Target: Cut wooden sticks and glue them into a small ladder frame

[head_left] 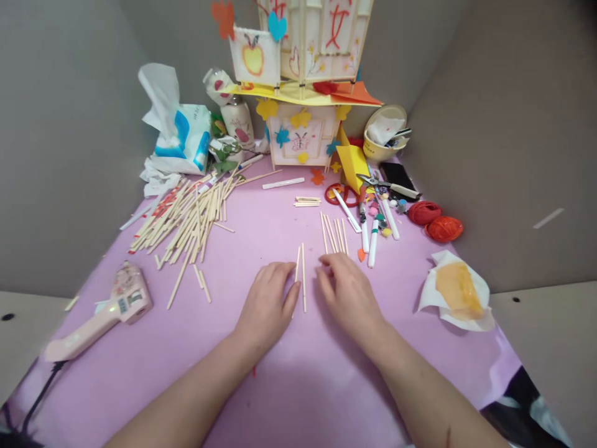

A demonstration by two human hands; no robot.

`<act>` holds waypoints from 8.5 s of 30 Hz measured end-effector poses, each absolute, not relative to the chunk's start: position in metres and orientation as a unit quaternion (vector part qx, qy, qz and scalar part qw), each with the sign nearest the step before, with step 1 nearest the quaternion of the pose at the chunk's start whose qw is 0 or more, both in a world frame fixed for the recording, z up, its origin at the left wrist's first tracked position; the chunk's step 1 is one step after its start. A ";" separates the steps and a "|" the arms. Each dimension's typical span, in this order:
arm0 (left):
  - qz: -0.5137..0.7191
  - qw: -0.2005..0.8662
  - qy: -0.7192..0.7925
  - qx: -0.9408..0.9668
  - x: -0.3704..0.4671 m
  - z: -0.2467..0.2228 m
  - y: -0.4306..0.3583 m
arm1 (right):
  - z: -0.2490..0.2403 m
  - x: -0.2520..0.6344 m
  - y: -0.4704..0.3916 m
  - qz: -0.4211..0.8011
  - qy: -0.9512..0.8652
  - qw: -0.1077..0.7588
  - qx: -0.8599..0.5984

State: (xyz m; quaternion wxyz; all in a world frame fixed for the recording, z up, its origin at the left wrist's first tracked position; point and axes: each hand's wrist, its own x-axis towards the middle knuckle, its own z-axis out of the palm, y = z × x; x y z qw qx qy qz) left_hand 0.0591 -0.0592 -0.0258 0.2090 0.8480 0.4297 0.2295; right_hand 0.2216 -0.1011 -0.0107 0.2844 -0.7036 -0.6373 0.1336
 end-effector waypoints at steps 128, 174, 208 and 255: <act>0.276 0.541 0.309 0.732 0.068 -0.025 -0.045 | 0.033 0.231 -0.072 0.407 -0.744 0.437 -0.298; 0.296 0.548 0.334 0.707 0.071 -0.022 -0.044 | 0.012 0.212 -0.071 0.509 -0.651 0.454 -0.333; 0.269 0.561 0.313 0.718 0.073 -0.020 -0.047 | -0.011 0.295 -0.016 0.076 -0.615 0.272 -0.736; 0.293 0.585 0.303 0.693 0.073 -0.020 -0.050 | 0.028 0.310 -0.066 0.028 -0.585 0.327 -0.741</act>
